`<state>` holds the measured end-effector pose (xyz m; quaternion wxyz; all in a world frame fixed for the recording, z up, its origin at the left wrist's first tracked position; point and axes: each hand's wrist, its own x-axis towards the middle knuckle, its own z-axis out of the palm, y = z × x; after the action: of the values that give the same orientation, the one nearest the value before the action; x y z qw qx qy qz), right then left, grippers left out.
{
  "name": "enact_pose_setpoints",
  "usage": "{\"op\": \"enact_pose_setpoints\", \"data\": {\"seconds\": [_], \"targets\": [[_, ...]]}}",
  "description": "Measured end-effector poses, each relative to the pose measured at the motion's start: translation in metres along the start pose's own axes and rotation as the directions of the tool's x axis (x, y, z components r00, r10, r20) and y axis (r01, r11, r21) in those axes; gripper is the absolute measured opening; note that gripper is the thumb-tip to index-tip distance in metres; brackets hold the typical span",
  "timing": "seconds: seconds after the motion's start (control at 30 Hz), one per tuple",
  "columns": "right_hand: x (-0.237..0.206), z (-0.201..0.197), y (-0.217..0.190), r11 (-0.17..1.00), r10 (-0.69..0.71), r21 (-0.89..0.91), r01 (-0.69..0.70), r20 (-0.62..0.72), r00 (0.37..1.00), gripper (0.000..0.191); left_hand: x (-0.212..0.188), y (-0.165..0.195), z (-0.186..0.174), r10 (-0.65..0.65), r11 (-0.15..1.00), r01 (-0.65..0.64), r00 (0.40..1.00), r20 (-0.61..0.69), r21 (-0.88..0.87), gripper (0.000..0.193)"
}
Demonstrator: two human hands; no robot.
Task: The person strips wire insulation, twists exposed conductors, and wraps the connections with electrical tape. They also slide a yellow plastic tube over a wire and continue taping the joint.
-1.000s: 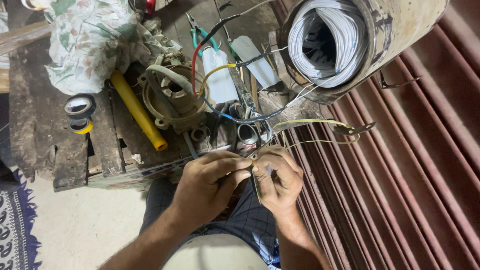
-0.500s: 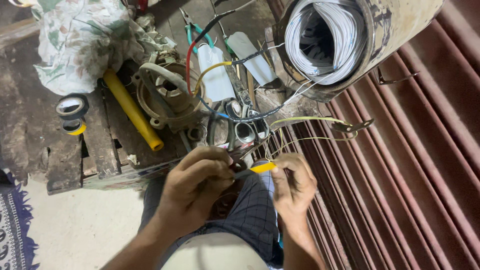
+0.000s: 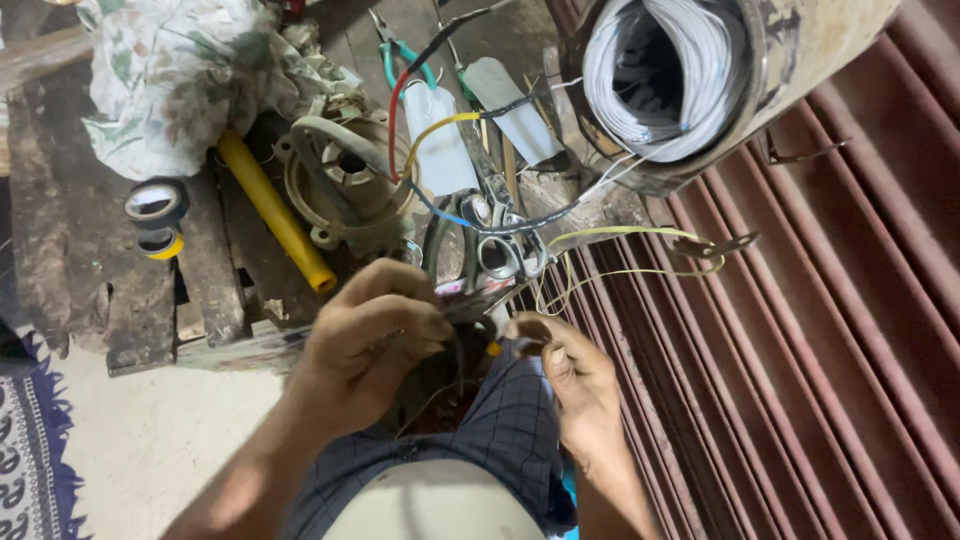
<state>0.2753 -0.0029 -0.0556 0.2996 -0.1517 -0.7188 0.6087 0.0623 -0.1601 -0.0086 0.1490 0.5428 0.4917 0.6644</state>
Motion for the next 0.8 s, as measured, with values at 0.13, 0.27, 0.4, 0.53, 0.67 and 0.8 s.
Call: {"op": "enact_pose_setpoints", "data": {"seconds": [0.13, 0.27, 0.4, 0.53, 0.67, 0.8], "targets": [[0.016, 0.012, -0.019, 0.891, 0.208, 0.363, -0.274, 0.211, 0.955, 0.052, 0.015, 0.002, 0.008, 0.030, 0.999, -0.027, 0.993, 0.110, -0.025, 0.019], [0.028, 0.025, -0.022, 0.830, 0.106, 0.496, -0.254, 0.307, 0.946, 0.031, 0.031, 0.016, 0.000, 0.127, 0.981, -0.149, 0.977, 0.169, 0.124, 0.023], [0.039, 0.022, -0.032, 0.909, 0.074, 0.385, -0.161, 0.230, 0.970, 0.013, 0.050, 0.034, -0.007, 0.141, 0.947, -0.199, 0.962, 0.234, 0.251, 0.021], [0.051, 0.010, -0.061, 0.972, -0.023, 0.233, 0.007, 0.065, 0.998, 0.013, 0.067, 0.058, -0.014, 0.232, 0.915, -0.268, 0.961, 0.148, 0.301, 0.037], [0.072, 0.015, -0.095, 0.869, -0.170, 0.470, 0.154, -0.009, 0.985, 0.012, 0.083, 0.072, -0.014, -0.047, 0.898, 0.085, 0.994, -0.099, 0.432, 0.046], [0.107, 0.029, -0.110, 0.862, -0.015, 0.507, 0.026, -0.026, 1.000, 0.011, 0.101, 0.070, -0.010, 0.201, 0.807, -0.119, 0.976, -0.079, 0.578, 0.047]]}}
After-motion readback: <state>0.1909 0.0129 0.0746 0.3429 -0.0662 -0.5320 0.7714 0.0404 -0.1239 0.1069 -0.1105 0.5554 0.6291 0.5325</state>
